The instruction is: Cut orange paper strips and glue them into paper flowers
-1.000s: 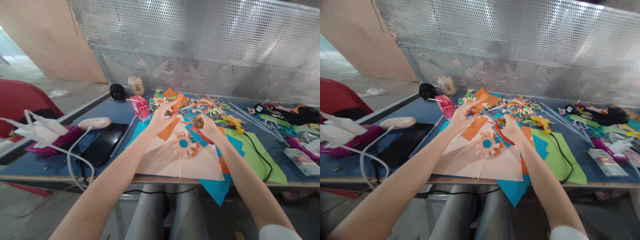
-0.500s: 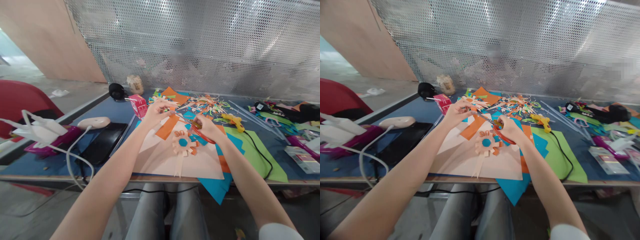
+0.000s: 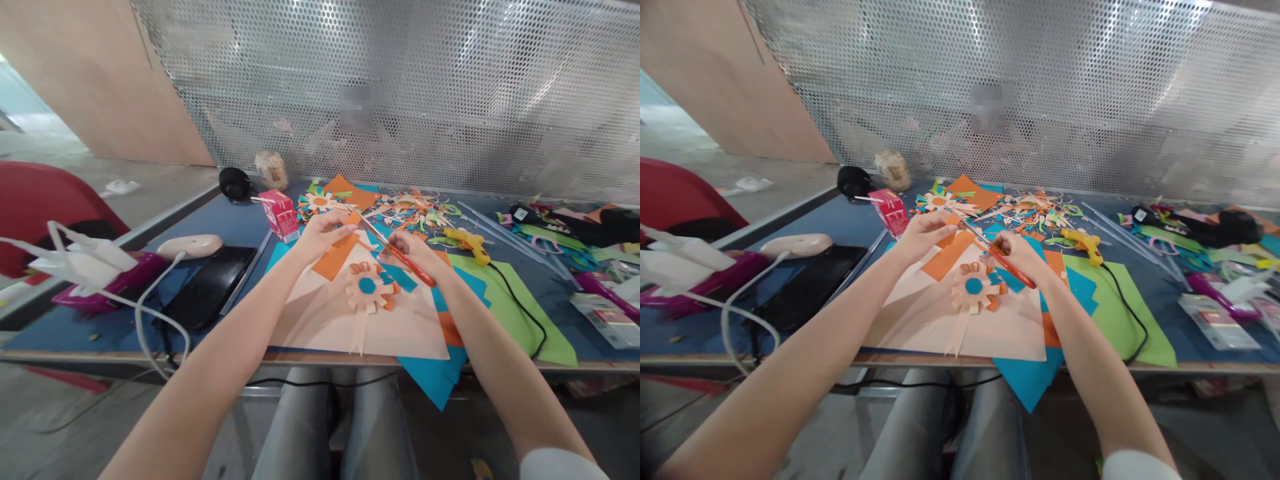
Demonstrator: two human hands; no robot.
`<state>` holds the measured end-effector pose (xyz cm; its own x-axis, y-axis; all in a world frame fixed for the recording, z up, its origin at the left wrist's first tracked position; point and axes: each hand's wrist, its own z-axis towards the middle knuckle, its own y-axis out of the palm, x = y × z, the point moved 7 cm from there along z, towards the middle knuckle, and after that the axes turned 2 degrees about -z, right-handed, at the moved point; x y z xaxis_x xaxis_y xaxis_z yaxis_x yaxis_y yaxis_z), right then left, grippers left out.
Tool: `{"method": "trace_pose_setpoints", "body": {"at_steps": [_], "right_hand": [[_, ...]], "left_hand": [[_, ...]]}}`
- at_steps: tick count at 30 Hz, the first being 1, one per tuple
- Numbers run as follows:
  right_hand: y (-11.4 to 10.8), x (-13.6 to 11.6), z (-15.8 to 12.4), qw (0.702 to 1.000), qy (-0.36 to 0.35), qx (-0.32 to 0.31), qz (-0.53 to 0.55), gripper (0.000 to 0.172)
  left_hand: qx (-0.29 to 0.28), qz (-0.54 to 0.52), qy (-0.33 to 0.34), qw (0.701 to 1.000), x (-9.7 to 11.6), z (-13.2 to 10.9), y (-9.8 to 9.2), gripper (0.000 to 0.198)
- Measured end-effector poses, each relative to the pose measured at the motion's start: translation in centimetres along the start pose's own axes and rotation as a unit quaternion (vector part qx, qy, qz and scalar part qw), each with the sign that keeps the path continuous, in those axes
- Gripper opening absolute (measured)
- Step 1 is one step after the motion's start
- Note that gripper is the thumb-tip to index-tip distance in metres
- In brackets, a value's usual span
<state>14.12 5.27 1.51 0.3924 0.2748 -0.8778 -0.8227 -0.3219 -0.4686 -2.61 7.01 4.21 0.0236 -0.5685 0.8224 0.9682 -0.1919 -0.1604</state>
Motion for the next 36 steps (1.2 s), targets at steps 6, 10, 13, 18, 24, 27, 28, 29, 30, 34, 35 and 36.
{"method": "trace_pose_setpoints", "body": {"at_steps": [6,10,13,18,24,27,28,29,30,34,35,36], "right_hand": [[0.1,-0.3,-0.2,1.0,0.014,-0.008,-0.002,0.034],[0.5,-0.6,-0.6,0.999,0.028,-0.029,0.015,0.036],[0.7,-0.9,-0.7,0.998,0.028,-0.043,0.021,0.038],[0.8,-1.2,-1.0,0.998,0.032,-0.058,0.001,0.037],[0.7,-1.5,-1.2,0.998,0.035,-0.056,-0.011,0.037],[0.7,-0.9,-1.0,0.998,0.041,-0.048,-0.007,0.037],[0.6,-0.6,-1.0,0.998,0.043,-0.045,-0.004,0.037],[0.6,-0.4,-0.9,0.998,0.046,-0.042,-0.001,0.037],[0.6,-0.2,-0.9,0.998,0.048,-0.038,0.002,0.037],[0.7,-0.3,-1.2,0.997,0.066,-0.031,0.012,0.039],[0.7,-0.6,-1.3,0.997,0.07,-0.024,0.025,0.04],[0.5,-0.9,-1.5,0.996,0.072,-0.014,0.045,0.04]], "left_hand": [[0.037,0.018,-0.007,0.999,-0.2,0.0,-0.4,0.031],[0.033,0.028,-0.009,0.999,-0.3,0.0,-0.4,0.032],[0.037,0.038,-0.008,0.999,-0.2,0.0,-0.4,0.034],[0.053,0.056,-0.011,0.997,-0.2,0.0,-0.6,0.039],[0.05,0.048,0.0,0.998,-0.1,0.0,-0.6,0.039],[0.048,0.041,0.0,0.998,-0.1,0.0,-0.5,0.039],[0.047,0.04,-0.001,0.998,-0.1,0.0,-0.5,0.039],[0.047,0.04,-0.003,0.998,-0.1,0.0,-0.5,0.039],[0.046,0.041,-0.004,0.998,-0.1,0.0,-0.5,0.039],[0.044,0.065,-0.007,0.997,-0.3,0.0,-0.6,0.04],[0.038,0.085,-0.005,0.996,-0.5,0.0,-0.5,0.04],[0.025,0.112,-0.003,0.993,-0.7,-0.1,-0.3,0.04]]}}
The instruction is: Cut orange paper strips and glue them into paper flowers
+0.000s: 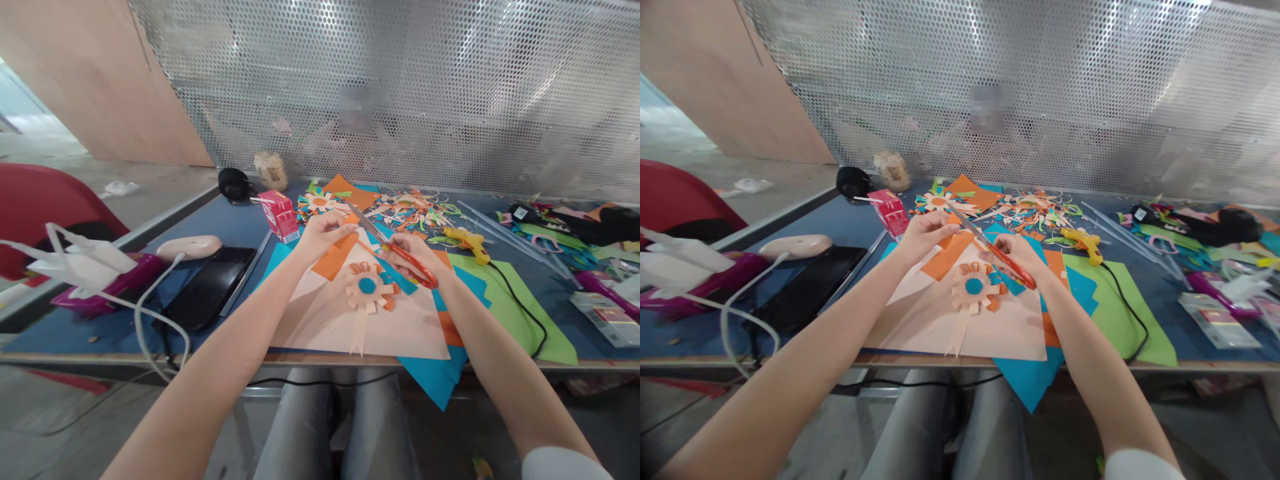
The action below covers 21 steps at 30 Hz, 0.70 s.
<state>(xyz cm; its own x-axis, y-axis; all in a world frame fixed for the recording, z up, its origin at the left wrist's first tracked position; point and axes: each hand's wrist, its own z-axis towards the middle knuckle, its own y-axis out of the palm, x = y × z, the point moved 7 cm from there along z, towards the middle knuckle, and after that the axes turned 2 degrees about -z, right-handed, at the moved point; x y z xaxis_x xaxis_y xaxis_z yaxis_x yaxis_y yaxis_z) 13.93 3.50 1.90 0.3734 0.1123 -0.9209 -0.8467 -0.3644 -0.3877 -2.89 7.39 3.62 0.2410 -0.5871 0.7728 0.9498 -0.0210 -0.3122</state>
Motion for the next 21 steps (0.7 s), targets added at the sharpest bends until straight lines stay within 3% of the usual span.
{"method": "trace_pose_setpoints", "body": {"at_steps": [5,7,9,10,13,17,21], "right_hand": [[-3.0,-1.0,-0.2,0.989,-0.056,0.117,0.071,0.042],[-4.9,-0.1,0.2,0.98,-0.049,0.193,-0.006,0.043],[-6.4,0.1,0.5,0.948,-0.085,0.272,-0.142,0.045],[-6.7,0.4,0.8,0.936,-0.09,0.282,-0.19,0.044],[-6.5,1.5,1.6,0.925,-0.072,0.273,-0.255,0.042],[-5.7,1.7,1.8,0.949,-0.077,0.248,-0.18,0.043],[-4.3,1.5,1.8,0.983,-0.069,0.166,0.034,0.043]], "left_hand": [[-0.123,0.166,0.046,0.977,-1.4,-0.7,2.6,0.033],[-0.168,0.215,0.057,0.96,-2.1,-1.0,3.4,0.032],[-0.191,0.26,0.055,0.945,-2.9,-1.1,3.7,0.032],[-0.194,0.281,0.05,0.938,-3.2,-1.1,3.6,0.033],[-0.186,0.342,0.026,0.921,-3.8,-1.0,3.0,0.045],[-0.137,0.396,-0.007,0.908,-3.2,-0.9,2.2,0.075],[-0.156,0.408,0.021,0.899,-1.8,-0.6,4.0,0.051]]}}
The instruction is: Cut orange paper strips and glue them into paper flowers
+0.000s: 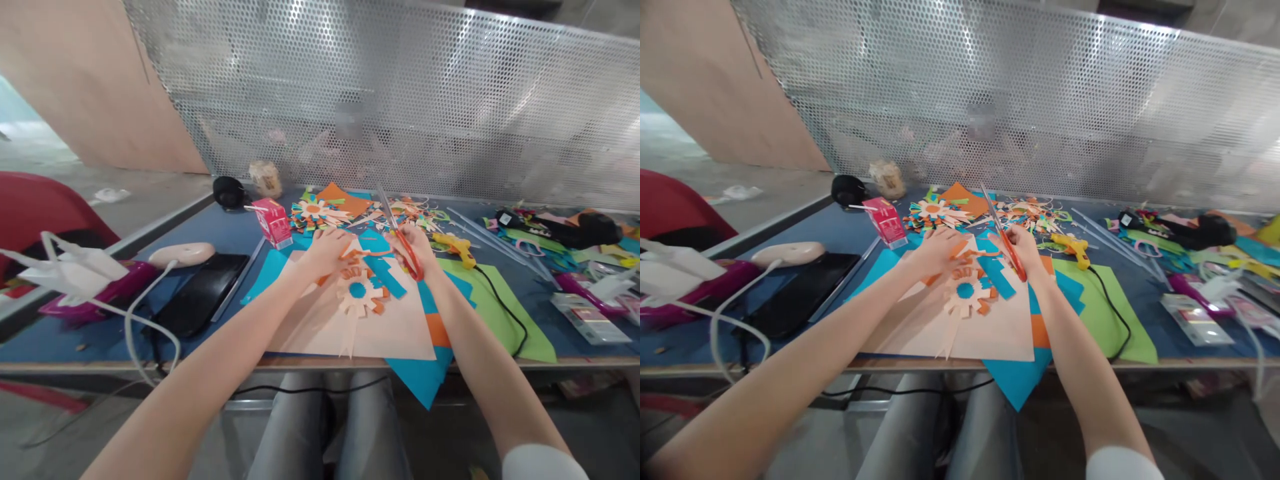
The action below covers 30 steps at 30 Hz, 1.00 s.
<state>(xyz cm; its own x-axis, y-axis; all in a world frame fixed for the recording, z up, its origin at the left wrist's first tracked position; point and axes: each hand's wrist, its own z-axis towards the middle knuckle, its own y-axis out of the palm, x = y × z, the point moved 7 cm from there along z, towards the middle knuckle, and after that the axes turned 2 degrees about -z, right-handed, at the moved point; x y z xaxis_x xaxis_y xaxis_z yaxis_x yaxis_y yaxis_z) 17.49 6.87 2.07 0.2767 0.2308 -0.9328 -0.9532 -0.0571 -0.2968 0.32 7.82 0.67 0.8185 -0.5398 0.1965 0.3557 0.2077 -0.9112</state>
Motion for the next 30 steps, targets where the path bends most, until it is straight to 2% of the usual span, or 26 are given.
{"method": "trace_pose_setpoints", "body": {"at_steps": [3,5,8,10,13,15,17,22,26,30], "right_hand": [[0.8,-1.4,-0.8,0.992,-0.03,-0.055,0.113,0.042],[1.1,-2.3,-1.2,0.985,-0.049,-0.078,0.144,0.041],[0.8,-2.8,-1.4,0.983,-0.059,-0.075,0.158,0.041],[0.0,-2.8,-1.2,0.984,-0.068,-0.042,0.162,0.041],[-1.6,-2.7,-0.7,0.981,-0.09,0.029,0.168,0.041],[-2.6,-2.5,-0.4,0.977,-0.102,0.071,0.175,0.041],[-3.3,-2.4,-0.2,0.973,-0.104,0.098,0.184,0.04],[-3.6,-1.9,0.0,0.968,-0.089,0.118,0.205,0.04],[-3.6,-1.0,0.2,0.968,-0.061,0.137,0.2,0.043],[-3.5,-0.4,0.6,0.969,-0.053,0.143,0.192,0.045]], "left_hand": [[-0.016,-0.095,0.048,0.994,2.8,1.2,0.6,0.041],[-0.041,-0.2,0.075,0.976,4.9,2.3,1.2,0.038],[-0.093,-0.226,0.109,0.964,6.6,4.3,2.1,0.021],[-0.09,-0.206,0.107,0.968,5.8,6.1,2.2,0.022],[-0.051,-0.165,0.077,0.982,2.4,8.4,2.0,0.018],[-0.041,-0.15,0.07,0.985,0.3,9.2,2.4,0.015],[-0.052,-0.147,0.085,0.984,-0.7,9.3,3.3,0.013],[-0.076,-0.129,0.135,0.98,-0.2,8.9,5.3,0.023],[-0.081,-0.073,0.158,0.981,0.6,9.3,5.8,0.027],[-0.071,-0.049,0.163,0.983,0.4,9.7,6.1,0.025]]}}
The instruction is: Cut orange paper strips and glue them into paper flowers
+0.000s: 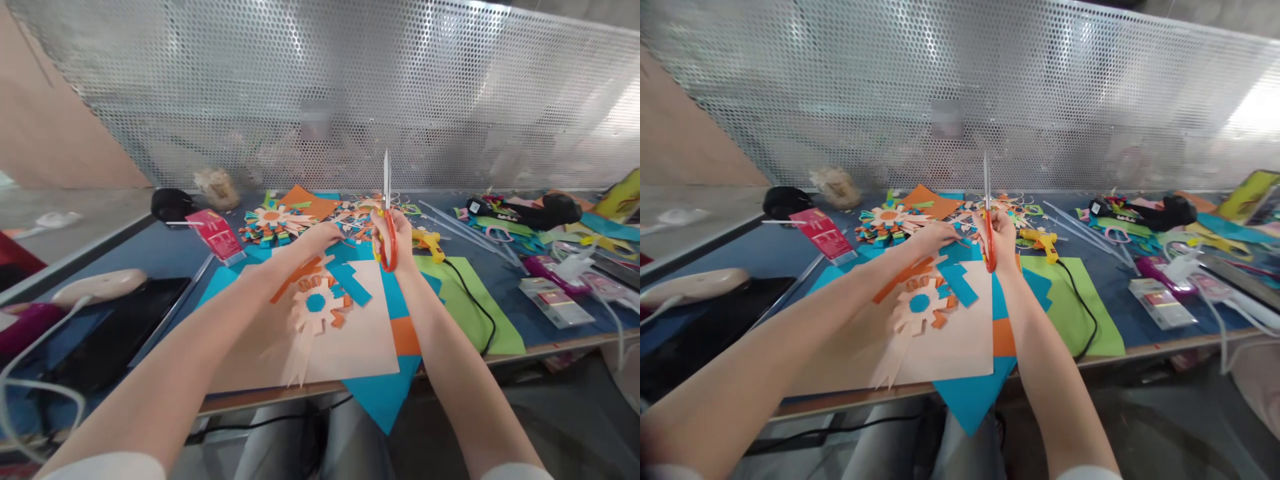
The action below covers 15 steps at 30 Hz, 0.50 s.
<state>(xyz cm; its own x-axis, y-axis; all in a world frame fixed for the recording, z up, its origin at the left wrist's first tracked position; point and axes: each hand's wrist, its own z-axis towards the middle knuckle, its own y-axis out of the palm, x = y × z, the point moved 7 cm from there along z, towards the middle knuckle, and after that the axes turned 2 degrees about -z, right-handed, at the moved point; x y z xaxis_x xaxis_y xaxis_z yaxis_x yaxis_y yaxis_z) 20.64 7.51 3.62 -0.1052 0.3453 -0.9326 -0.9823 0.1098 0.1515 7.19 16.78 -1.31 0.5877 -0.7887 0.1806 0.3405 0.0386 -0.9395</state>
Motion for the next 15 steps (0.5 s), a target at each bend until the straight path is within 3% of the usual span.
{"method": "trace_pose_setpoints", "body": {"at_steps": [4,7,11,12,13,15], "right_hand": [[-0.2,0.1,0.1,0.999,-0.016,0.018,-0.027,0.042],[-0.4,0.1,0.2,0.995,-0.036,0.027,-0.083,0.039],[-0.6,0.4,0.4,0.981,-0.058,0.032,-0.18,0.033],[-0.7,0.4,0.3,0.975,-0.06,0.033,-0.21,0.031],[-0.8,0.5,0.3,0.97,-0.061,0.034,-0.233,0.03],[-1.0,0.4,0.1,0.961,-0.058,0.038,-0.268,0.029]], "left_hand": [[0.053,-0.028,-0.025,0.998,-1.2,1.0,-1.1,0.019],[0.112,-0.032,-0.036,0.992,-1.2,3.7,-3.6,0.02],[0.284,-0.127,-0.055,0.949,-0.5,7.7,-8.4,0.02],[0.29,-0.188,-0.075,0.935,-0.6,8.5,-8.6,0.023],[0.256,-0.246,-0.076,0.932,-0.5,9.4,-8.2,0.026],[0.213,-0.272,-0.07,0.936,-0.1,10.3,-7.2,0.036]]}}
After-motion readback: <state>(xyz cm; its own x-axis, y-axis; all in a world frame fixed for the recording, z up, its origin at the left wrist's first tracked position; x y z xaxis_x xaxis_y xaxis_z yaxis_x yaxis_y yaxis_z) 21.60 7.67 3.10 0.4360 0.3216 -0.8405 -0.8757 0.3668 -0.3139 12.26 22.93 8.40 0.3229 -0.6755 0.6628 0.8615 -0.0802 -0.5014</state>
